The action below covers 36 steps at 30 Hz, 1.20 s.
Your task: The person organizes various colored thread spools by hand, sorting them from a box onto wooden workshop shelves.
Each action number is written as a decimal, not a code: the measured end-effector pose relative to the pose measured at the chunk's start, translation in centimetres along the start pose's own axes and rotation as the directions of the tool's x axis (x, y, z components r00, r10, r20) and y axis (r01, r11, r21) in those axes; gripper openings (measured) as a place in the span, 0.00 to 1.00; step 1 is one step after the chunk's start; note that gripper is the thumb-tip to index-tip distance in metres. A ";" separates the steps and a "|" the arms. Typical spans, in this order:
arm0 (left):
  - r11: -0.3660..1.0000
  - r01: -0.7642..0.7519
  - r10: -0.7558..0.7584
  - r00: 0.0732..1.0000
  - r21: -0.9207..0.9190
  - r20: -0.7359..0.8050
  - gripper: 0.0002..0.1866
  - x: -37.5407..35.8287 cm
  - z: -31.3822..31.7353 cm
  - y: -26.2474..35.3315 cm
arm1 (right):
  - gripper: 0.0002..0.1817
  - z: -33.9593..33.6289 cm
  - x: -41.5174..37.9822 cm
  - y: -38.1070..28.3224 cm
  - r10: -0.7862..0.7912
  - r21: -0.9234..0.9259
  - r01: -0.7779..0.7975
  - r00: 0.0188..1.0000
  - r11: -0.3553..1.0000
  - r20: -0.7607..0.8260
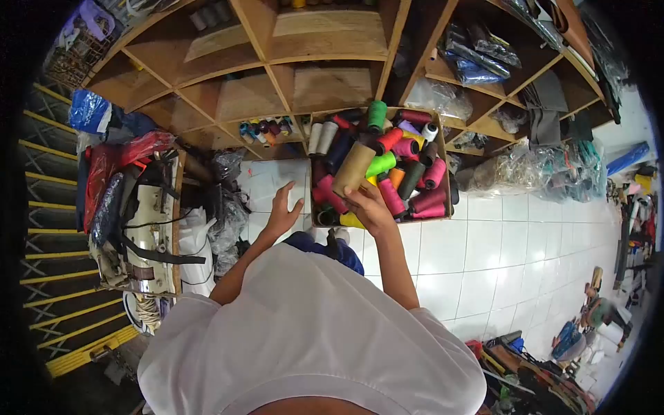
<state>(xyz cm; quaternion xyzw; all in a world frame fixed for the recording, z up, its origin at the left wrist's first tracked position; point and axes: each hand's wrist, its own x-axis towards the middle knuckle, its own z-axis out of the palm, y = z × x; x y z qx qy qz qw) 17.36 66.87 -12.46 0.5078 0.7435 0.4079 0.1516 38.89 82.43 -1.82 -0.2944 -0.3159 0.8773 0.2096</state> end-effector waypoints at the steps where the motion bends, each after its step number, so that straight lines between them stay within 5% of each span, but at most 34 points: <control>1: 1.000 0.026 -0.026 1.000 0.001 -0.002 0.31 -0.3 -0.9 0.1 | 0.26 0.9 0.2 0.2 -0.019 -0.040 0.019 1.000 0.999 0.014; 6: 0.991 0.016 -0.014 1.000 -0.136 0.017 0.20 1.1 -3.7 -0.5 | 0.28 4.7 1.4 0.9 0.008 -0.284 -0.007 1.000 0.959 0.003; 12: 0.892 0.052 -0.061 0.998 -0.449 -0.007 0.18 6.1 -6.5 -2.3 | 0.38 11.2 4.2 4.4 -0.092 -0.280 0.083 0.996 0.956 -0.017; 17: 0.883 0.116 -0.047 0.986 -0.456 0.159 0.14 5.9 -14.1 -7.3 | 0.26 19.0 8.9 7.7 -0.205 -0.361 0.180 0.978 0.915 -0.032; 20: 0.840 0.215 -0.092 0.961 -0.499 0.259 0.13 2.2 -17.5 -16.3 | 0.22 22.6 14.9 10.5 -0.320 -0.446 0.279 0.947 0.850 -0.017; 23: 0.749 0.450 -0.321 0.888 -0.486 0.328 0.17 -4.2 -20.0 -28.7 | 0.21 28.7 18.7 8.9 -0.431 -0.476 0.446 0.890 0.758 0.148; 25: 0.881 0.472 -0.463 0.840 0.039 0.284 0.16 -9.8 -18.4 -40.2 | 0.21 32.3 21.3 7.2 -0.482 -0.570 0.489 0.858 0.660 0.178; 27: 0.819 0.573 -0.532 0.782 -0.038 0.325 0.17 -13.8 -21.3 -38.3 | 0.26 35.4 24.3 5.1 -0.519 -0.604 0.495 0.841 0.625 0.152; 28: 0.756 0.653 -0.603 0.724 -0.050 0.336 0.17 -14.9 -22.4 -37.8 | 0.29 35.8 27.5 4.7 -0.656 -0.600 0.650 0.709 0.466 0.259; 30: 0.601 0.793 -0.732 0.595 -0.098 0.332 0.17 -16.6 -23.8 -37.3 | 0.33 39.0 30.2 1.6 -0.612 -0.682 0.569 0.759 0.459 0.222; 32: 0.471 0.871 -0.812 0.491 -0.143 0.317 0.17 -18.2 -24.3 -37.1 | 0.33 41.3 34.5 -0.3 -0.650 -0.637 0.638 0.710 0.432 0.271; 35: 0.351 0.914 -0.868 0.399 -0.201 0.296 0.17 -19.0 -24.5 -36.9 | 0.37 42.4 43.8 -1.6 -0.746 -0.820 0.566 0.580 0.079 0.328; 36: 0.327 0.920 -0.878 0.380 -0.216 0.291 0.17 -19.3 -24.5 -36.6 | 0.37 42.6 46.5 -1.8 -0.742 -0.819 0.568 0.584 0.084 0.329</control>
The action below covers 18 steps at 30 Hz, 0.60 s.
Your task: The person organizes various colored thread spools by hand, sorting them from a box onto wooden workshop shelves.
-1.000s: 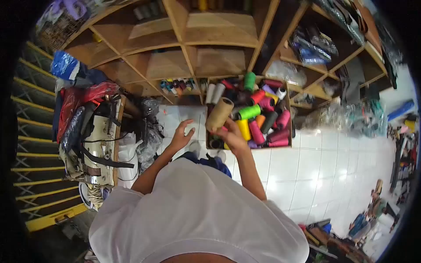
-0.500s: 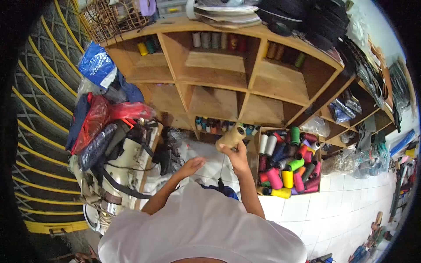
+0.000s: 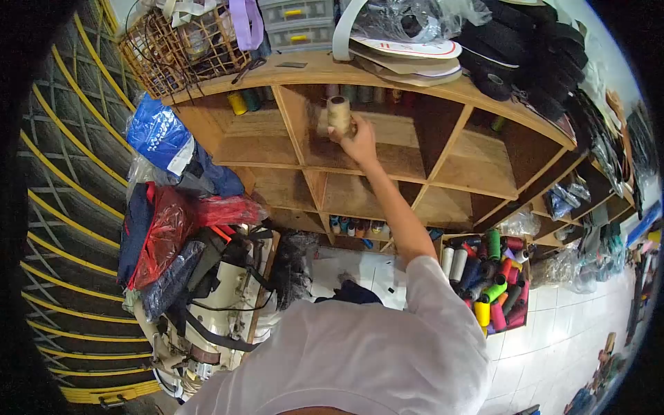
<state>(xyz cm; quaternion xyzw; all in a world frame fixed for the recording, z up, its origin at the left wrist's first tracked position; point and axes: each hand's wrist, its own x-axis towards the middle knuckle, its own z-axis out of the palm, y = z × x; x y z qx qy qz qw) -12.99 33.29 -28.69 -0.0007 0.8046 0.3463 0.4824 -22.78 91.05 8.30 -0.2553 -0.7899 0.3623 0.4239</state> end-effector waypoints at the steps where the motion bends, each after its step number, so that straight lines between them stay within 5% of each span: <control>1: 0.999 0.022 -0.022 1.000 -0.025 -0.008 0.17 -0.2 0.2 0.1 | 0.38 1.4 1.8 1.2 0.030 -0.002 -0.030 0.999 1.000 0.023; 3: 0.997 0.050 -0.051 0.998 -0.063 -0.019 0.17 -0.7 0.4 0.3 | 0.38 4.7 5.1 4.7 0.067 0.001 -0.067 0.996 0.998 0.053; 5: 0.993 0.062 -0.066 0.997 -0.095 -0.030 0.17 -0.9 0.7 0.9 | 0.36 7.0 8.3 6.7 0.044 -0.280 -0.005 0.990 0.960 0.133; 6: 0.992 0.071 -0.075 0.997 -0.109 -0.032 0.17 -1.0 0.8 1.2 | 0.36 7.6 9.2 6.4 0.245 -0.359 -0.181 0.959 0.916 0.140; 8: 0.987 0.084 -0.090 0.995 -0.139 -0.042 0.17 -1.5 1.1 1.7 | 0.36 7.7 10.5 5.4 0.249 -0.420 -0.163 0.956 0.893 0.159; 12: 0.980 0.086 -0.100 0.993 -0.181 -0.070 0.17 -2.5 1.5 1.7 | 0.38 12.2 13.2 11.7 -0.028 -0.446 0.087 0.990 0.891 0.139; 13: 0.978 0.087 -0.103 0.992 -0.190 -0.075 0.17 -2.8 1.8 1.5 | 0.46 12.6 13.2 12.4 -0.072 -0.414 0.108 0.992 0.904 0.102; 14: 0.976 0.089 -0.107 0.991 -0.200 -0.080 0.17 -3.2 1.9 1.5 | 0.46 12.0 13.6 11.9 0.072 -0.405 0.044 0.961 0.913 0.267; 16: 0.970 0.103 -0.125 0.988 -0.222 -0.090 0.17 -3.7 2.6 1.3 | 0.46 13.3 13.6 13.5 -0.044 -0.406 0.103 0.987 0.908 0.152; 18: 0.965 0.107 -0.134 0.986 -0.239 -0.099 0.17 -3.9 3.1 1.3 | 0.46 13.1 14.0 13.5 0.055 -0.433 0.048 0.974 0.900 0.222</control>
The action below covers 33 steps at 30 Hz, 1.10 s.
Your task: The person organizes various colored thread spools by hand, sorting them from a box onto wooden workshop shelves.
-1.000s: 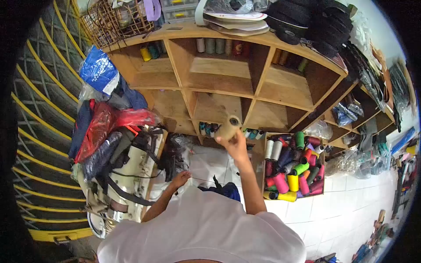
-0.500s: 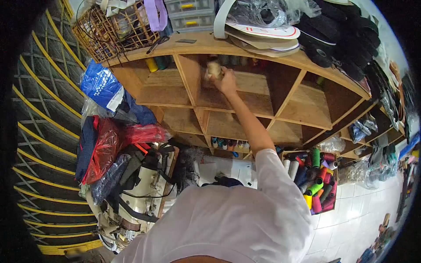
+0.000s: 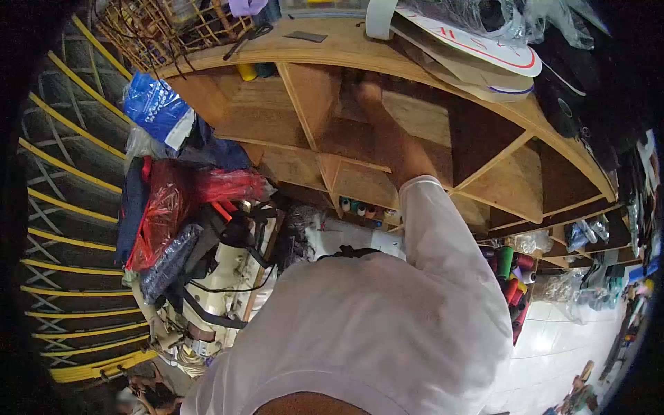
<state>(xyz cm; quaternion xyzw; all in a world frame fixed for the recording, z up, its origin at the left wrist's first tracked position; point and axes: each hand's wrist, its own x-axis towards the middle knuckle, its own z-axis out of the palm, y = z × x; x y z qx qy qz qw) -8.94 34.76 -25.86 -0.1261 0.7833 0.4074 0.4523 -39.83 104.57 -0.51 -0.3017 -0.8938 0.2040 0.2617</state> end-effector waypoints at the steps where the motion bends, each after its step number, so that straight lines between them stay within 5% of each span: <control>1: 1.000 0.009 -0.009 1.000 -0.008 -0.004 0.18 -0.2 0.3 0.0 | 0.45 0.2 -0.1 -0.2 -0.006 -0.033 0.005 0.999 0.999 -0.039; 3: 1.000 0.020 -0.020 1.000 -0.017 -0.012 0.18 -0.6 0.8 0.1 | 0.44 1.7 0.4 0.5 -0.018 -0.099 0.006 0.993 0.995 -0.118; 4: 1.000 0.025 -0.026 1.000 -0.018 -0.012 0.18 -0.7 1.0 0.0 | 0.41 2.6 0.5 1.1 0.033 0.485 0.010 0.996 0.874 -0.079; 6: 0.999 0.032 -0.032 0.999 -0.021 -0.016 0.18 -0.9 1.4 0.1 | 0.39 2.0 0.1 0.9 0.052 0.897 -0.008 0.999 0.442 -0.016; 7: 0.999 0.035 -0.036 0.999 -0.024 -0.018 0.18 -1.0 1.6 0.1 | 0.37 -0.2 -1.0 -0.3 0.057 0.633 -0.076 0.997 0.771 0.050; 8: 0.999 0.036 -0.036 0.999 -0.022 -0.020 0.18 -0.9 1.6 0.2 | 0.35 -1.2 -1.6 -0.9 0.090 0.254 -0.115 0.990 0.960 0.106; 12: 0.999 0.032 -0.033 0.999 -0.014 -0.020 0.18 -0.7 1.9 0.7 | 0.36 0.6 -0.9 0.0 0.141 0.037 -0.146 0.985 0.989 0.097; 15: 1.000 0.024 -0.024 1.000 -0.006 -0.020 0.18 -0.4 1.9 1.2 | 0.43 1.0 -1.4 0.6 -0.059 0.240 0.100 0.983 0.966 -0.174; 18: 1.000 0.005 -0.005 1.000 0.005 -0.023 0.18 -0.2 1.2 1.9 | 0.49 -0.8 -2.0 -0.8 0.058 0.219 -0.042 0.996 0.975 -0.065; 22: 0.999 -0.026 0.026 1.000 0.036 -0.006 0.18 0.6 0.1 2.9 | 0.44 -1.9 -2.1 -1.6 0.069 0.205 -0.068 0.998 0.976 0.006; 27: 0.993 -0.070 0.068 0.997 0.093 0.023 0.19 2.0 -1.8 4.2 | 0.37 -3.7 -3.4 -2.2 0.144 0.116 -0.184 0.947 0.976 0.288; 28: 0.991 -0.081 0.078 0.996 0.106 0.031 0.19 2.2 -2.1 4.2 | 0.24 -2.9 -4.4 -2.2 0.064 0.033 -0.067 0.994 0.997 0.087; 29: 0.989 -0.091 0.087 0.995 0.120 0.038 0.19 2.4 -2.6 4.7 | 0.24 -3.6 -5.5 -2.7 0.080 0.027 -0.082 0.994 0.996 0.079; 31: 0.982 -0.117 0.109 0.992 0.151 0.057 0.19 3.3 -3.3 5.4 | 0.24 -5.6 -8.7 -4.0 0.112 -0.127 -0.074 0.937 0.989 0.331; 33: 0.974 -0.143 0.130 0.988 0.176 0.080 0.19 3.9 -3.7 6.6 | 0.23 -5.9 -12.4 -5.0 0.108 -0.114 -0.073 0.931 0.991 0.348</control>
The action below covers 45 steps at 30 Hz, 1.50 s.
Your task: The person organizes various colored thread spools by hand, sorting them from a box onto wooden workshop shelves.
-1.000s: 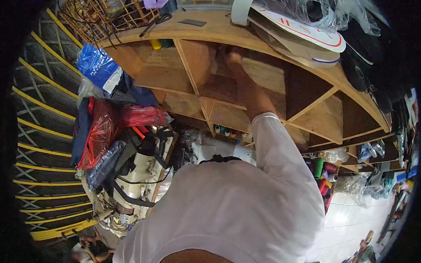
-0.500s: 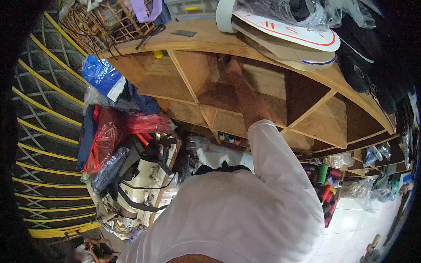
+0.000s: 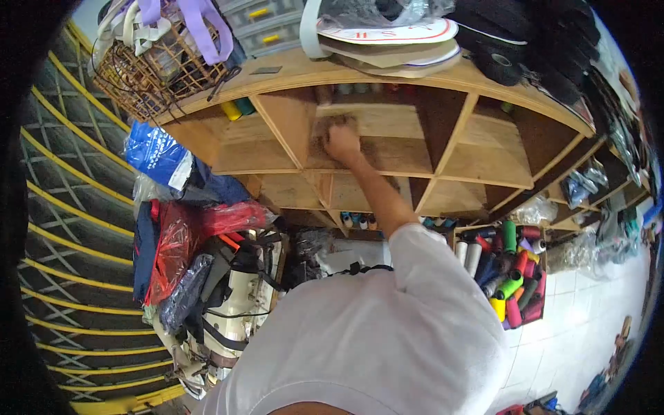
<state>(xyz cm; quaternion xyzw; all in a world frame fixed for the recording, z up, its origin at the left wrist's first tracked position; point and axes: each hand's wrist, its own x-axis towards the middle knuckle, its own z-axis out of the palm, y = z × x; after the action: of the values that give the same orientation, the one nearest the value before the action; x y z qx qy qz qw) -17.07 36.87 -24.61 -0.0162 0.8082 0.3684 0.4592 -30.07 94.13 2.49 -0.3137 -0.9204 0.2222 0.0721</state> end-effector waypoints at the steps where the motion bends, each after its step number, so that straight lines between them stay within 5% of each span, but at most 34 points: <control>1: 1.000 -0.010 0.010 1.000 0.016 0.008 0.19 0.5 -0.4 0.5 | 0.23 0.4 -1.7 -0.2 -0.022 0.023 0.021 1.000 1.000 0.022; 2: 0.999 -0.030 0.029 0.999 0.032 0.018 0.19 1.1 -0.8 1.0 | 0.23 0.6 -3.5 -0.1 -0.004 0.020 0.004 1.000 1.000 0.006; 4: 0.995 -0.061 0.057 0.997 0.080 0.052 0.19 2.2 -1.6 1.7 | 0.23 1.6 -7.4 0.9 -0.329 -0.193 0.281 0.893 0.940 -0.306; 5: 0.991 -0.079 0.071 0.995 0.110 0.073 0.19 2.8 -2.1 2.1 | 0.23 1.9 -9.3 1.3 -0.282 -0.188 0.232 0.907 0.954 -0.314; 7: 0.977 -0.117 0.095 0.987 0.178 0.128 0.19 4.1 -3.0 3.0 | 0.20 2.3 -14.0 2.0 -0.382 -0.194 0.331 0.753 0.924 -0.536; 10: 0.946 -0.177 0.117 0.967 0.271 0.225 0.19 6.1 -3.3 4.1 | 0.20 2.9 -23.1 3.5 -0.346 -0.251 0.246 0.769 0.936 -0.537; 12: 0.924 -0.207 0.114 0.952 0.320 0.285 0.20 7.2 -3.1 4.3 | 0.18 8.5 -28.3 7.3 0.035 0.300 0.044 0.966 0.953 -0.255; 14: 0.899 -0.235 0.103 0.934 0.369 0.342 0.20 8.1 -2.7 4.4 | 0.13 11.1 -36.5 10.3 0.083 0.298 0.047 0.910 0.953 -0.407; 16: 0.875 -0.262 0.090 0.915 0.408 0.394 0.20 8.7 -2.1 4.4 | 0.08 12.5 -44.3 13.2 0.295 0.468 -0.166 0.930 0.868 -0.218; 18: 0.846 -0.283 0.058 0.892 0.453 0.448 0.20 8.6 -0.8 3.9 | 0.06 10.6 -51.0 13.1 0.522 0.502 -0.363 0.824 0.785 -0.219; 21: 0.803 -0.321 0.018 0.856 0.502 0.517 0.20 8.2 1.7 3.5 | 0.06 8.3 -56.6 13.1 0.627 0.528 -0.460 0.755 0.714 -0.190; 24: 0.768 -0.366 -0.005 0.818 0.526 0.576 0.20 7.0 4.3 3.3 | 0.05 7.2 -58.4 12.9 0.678 0.515 -0.488 0.679 0.704 -0.283; 31: 0.746 -0.452 0.030 0.757 0.489 0.653 0.21 4.2 11.5 4.3 | 0.07 6.6 -56.5 14.6 0.505 0.627 -0.252 0.821 0.737 -0.264; 35: 0.816 -0.458 0.140 0.749 0.353 0.647 0.21 2.4 16.8 6.8 | 0.07 3.1 -58.6 18.0 0.501 0.573 -0.267 0.812 0.775 -0.299; 38: 0.958 -0.234 0.109 0.829 0.163 0.549 0.21 -1.4 22.1 11.1 | 0.07 1.3 -60.7 21.6 0.534 0.635 -0.246 0.786 0.732 -0.312; 40: 0.906 -0.338 0.138 0.804 0.254 0.579 0.18 -6.5 25.8 15.8 | 0.08 0.4 -62.0 23.5 0.551 0.743 -0.149 0.765 0.653 -0.332; 42: 0.837 -0.526 0.312 0.686 0.151 0.657 0.18 -7.0 29.7 17.1 | 0.06 -1.2 -63.1 24.8 0.659 0.793 -0.174 0.673 0.584 -0.337; 45: 0.766 -0.637 0.429 0.608 0.087 0.668 0.17 -11.9 35.0 20.9 | 0.07 -1.9 -65.0 27.9 0.691 0.712 -0.289 0.621 0.640 -0.368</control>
<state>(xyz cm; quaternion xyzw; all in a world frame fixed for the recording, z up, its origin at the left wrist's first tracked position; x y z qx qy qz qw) 7.81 69.73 -14.23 0.4225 0.6284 0.3395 0.5580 37.19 74.86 -8.06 -0.5819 -0.5948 0.3923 0.3921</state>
